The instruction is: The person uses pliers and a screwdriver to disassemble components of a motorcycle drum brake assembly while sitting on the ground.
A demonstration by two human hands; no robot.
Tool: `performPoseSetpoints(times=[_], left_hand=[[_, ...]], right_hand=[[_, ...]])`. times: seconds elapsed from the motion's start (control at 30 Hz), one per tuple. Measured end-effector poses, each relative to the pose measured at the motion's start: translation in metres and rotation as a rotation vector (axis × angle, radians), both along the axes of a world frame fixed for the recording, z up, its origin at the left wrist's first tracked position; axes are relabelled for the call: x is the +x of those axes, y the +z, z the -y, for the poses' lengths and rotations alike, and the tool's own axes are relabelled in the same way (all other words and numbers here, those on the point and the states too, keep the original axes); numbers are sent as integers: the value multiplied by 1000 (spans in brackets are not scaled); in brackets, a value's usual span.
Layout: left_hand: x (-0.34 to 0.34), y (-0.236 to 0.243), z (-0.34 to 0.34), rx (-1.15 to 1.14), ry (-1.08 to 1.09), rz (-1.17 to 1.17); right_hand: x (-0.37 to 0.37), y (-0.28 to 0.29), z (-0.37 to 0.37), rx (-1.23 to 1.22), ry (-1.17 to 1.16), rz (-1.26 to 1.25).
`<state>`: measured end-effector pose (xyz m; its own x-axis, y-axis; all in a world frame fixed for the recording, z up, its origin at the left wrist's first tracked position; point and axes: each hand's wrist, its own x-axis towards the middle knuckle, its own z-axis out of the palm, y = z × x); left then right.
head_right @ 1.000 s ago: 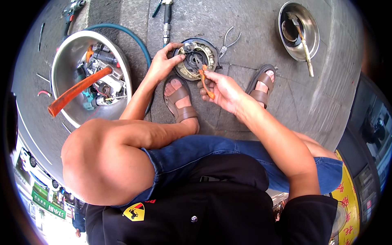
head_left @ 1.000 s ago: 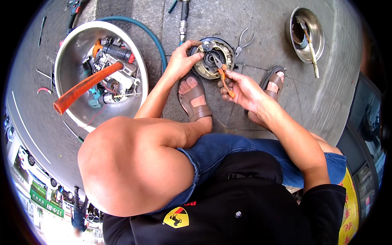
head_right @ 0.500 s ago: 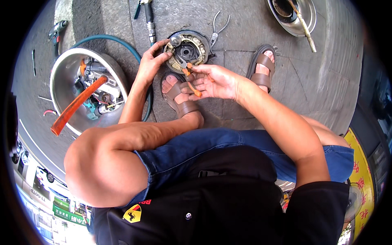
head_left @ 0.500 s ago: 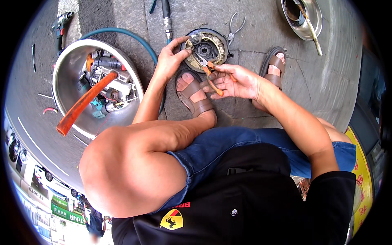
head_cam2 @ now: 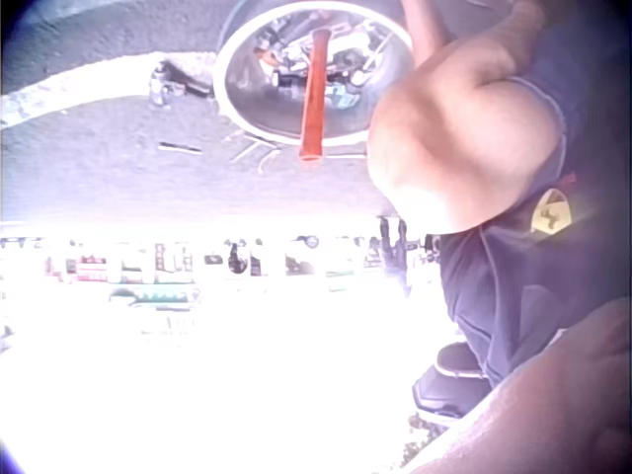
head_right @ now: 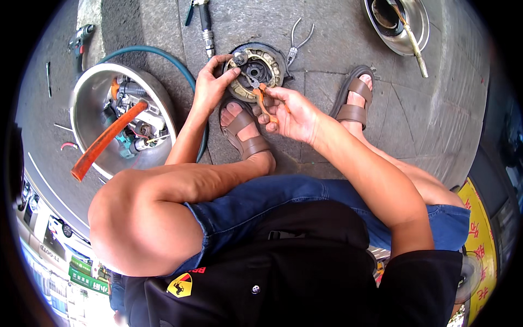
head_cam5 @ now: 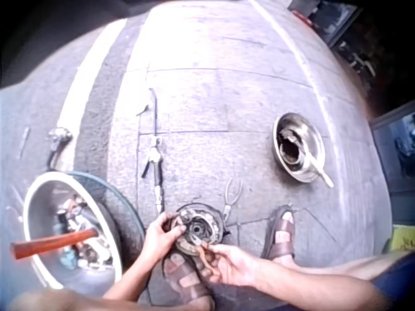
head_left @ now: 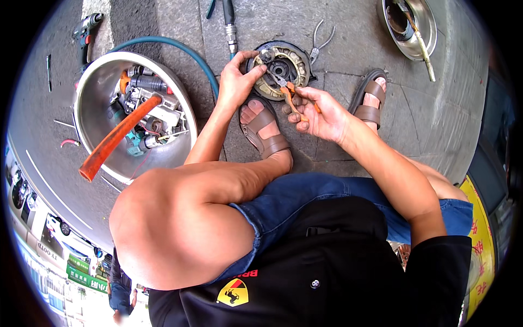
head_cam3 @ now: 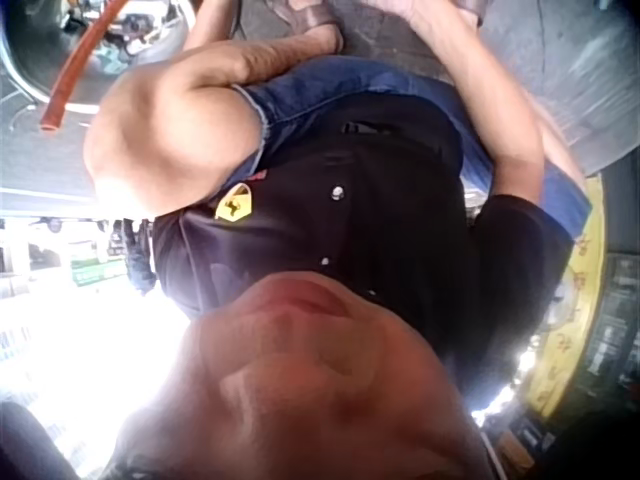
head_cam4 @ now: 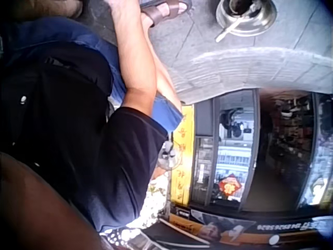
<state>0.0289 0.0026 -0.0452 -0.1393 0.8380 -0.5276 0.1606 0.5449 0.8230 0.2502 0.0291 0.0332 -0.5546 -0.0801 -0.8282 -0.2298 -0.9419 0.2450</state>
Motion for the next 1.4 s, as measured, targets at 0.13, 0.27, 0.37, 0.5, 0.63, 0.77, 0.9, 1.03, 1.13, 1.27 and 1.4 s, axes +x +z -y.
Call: performPoseSetpoints(times=[0.13,0.27,0.37,0.5,0.63,0.77,0.9,1.03,1.13,1.27,1.4], left_hand=[[2,6,-3,-2,-9,26],[5,7,-3,-25,-40,6],[10,2,-3,21,-11,11],[6,-6,-7,46,-27,109],[-5,3,6,74,-75,-40],[34,20,-24,133,-90,-16],[3,34,-7,-34,-187,-186],[0,23,8,-70,-216,-219],[10,29,8,-101,-192,-219],[-10,63,9,-144,-261,-174],[-53,117,-22,-179,-632,-193]], right_hand=[[-7,15,-1,43,24,72],[-12,35,-6,120,120,218],[-7,38,-10,337,334,316],[3,29,-23,749,713,414],[-9,28,-36,756,776,292],[27,43,-82,791,918,348],[16,26,-96,688,1007,171],[-6,40,-107,614,1196,78],[10,27,-127,591,1209,20],[26,11,-145,512,1227,-38],[36,2,-166,442,1301,-75]])
